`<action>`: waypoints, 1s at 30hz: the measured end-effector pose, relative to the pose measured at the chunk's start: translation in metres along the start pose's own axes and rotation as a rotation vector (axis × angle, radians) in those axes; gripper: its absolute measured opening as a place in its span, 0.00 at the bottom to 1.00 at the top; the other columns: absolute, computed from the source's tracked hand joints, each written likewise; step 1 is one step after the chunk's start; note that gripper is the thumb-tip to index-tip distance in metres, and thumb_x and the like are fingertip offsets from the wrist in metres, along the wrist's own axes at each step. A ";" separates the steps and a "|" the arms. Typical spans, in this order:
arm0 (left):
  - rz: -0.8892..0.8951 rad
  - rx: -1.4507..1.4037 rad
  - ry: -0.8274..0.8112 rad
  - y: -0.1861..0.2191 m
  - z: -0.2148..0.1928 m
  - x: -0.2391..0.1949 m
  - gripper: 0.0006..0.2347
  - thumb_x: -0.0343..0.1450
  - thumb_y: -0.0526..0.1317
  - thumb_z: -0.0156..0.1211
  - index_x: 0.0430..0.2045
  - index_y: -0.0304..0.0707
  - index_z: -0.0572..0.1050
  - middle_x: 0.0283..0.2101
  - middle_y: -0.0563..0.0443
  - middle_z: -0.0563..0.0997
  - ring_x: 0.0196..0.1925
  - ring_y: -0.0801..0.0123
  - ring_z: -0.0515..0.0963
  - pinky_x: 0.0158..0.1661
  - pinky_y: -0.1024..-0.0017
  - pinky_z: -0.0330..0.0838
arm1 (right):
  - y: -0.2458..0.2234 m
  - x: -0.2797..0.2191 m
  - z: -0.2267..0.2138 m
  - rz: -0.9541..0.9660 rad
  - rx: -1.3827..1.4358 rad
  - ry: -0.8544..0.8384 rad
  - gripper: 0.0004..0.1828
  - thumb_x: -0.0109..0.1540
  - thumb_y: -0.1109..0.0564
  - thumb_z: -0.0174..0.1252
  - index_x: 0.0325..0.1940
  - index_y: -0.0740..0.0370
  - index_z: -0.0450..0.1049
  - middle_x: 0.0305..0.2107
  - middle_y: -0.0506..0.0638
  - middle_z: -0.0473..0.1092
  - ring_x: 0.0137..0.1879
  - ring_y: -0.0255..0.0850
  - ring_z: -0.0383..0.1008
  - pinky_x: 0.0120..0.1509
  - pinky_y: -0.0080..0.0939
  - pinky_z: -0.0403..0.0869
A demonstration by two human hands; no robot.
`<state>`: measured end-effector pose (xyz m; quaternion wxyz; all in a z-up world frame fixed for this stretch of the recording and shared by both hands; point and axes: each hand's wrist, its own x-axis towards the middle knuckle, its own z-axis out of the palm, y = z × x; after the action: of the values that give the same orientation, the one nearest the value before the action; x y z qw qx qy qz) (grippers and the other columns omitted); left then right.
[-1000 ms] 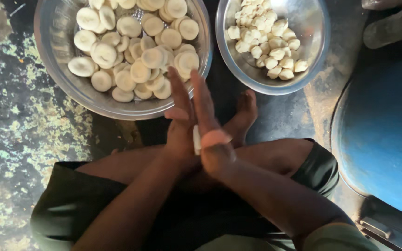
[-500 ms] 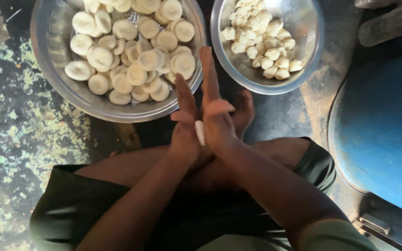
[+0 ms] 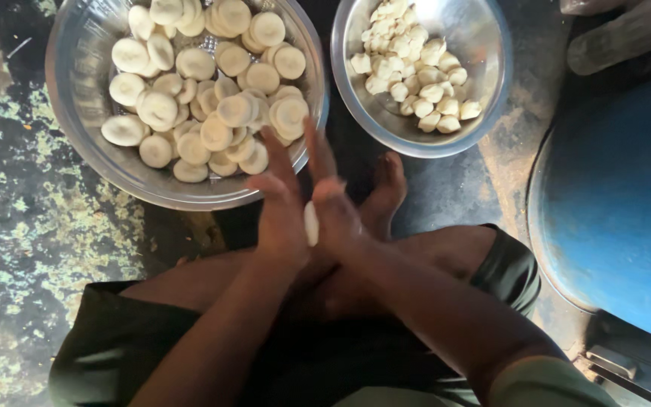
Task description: The person sits on the floor and repeatedly takes small pieces of dough from a metal bowl, rolls them between their palms to form smooth discs, and places them into a second metal bowl. Another person sits nearby and performs the same task.
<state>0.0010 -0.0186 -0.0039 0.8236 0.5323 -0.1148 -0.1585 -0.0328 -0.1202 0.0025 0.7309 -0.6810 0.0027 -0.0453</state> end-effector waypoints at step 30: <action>-0.164 -0.287 0.260 0.001 -0.016 0.007 0.33 0.79 0.60 0.29 0.61 0.24 0.69 0.55 0.44 0.78 0.55 0.68 0.78 0.56 0.71 0.71 | -0.032 0.011 -0.005 -0.195 -0.615 0.037 0.23 0.63 0.62 0.66 0.63 0.62 0.74 0.61 0.54 0.72 0.69 0.44 0.73 0.72 0.41 0.73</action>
<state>0.0131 -0.0078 -0.0092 0.8833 0.4330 0.0600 -0.1696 -0.0238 -0.1281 0.0345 0.4828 -0.8661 -0.0357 -0.1243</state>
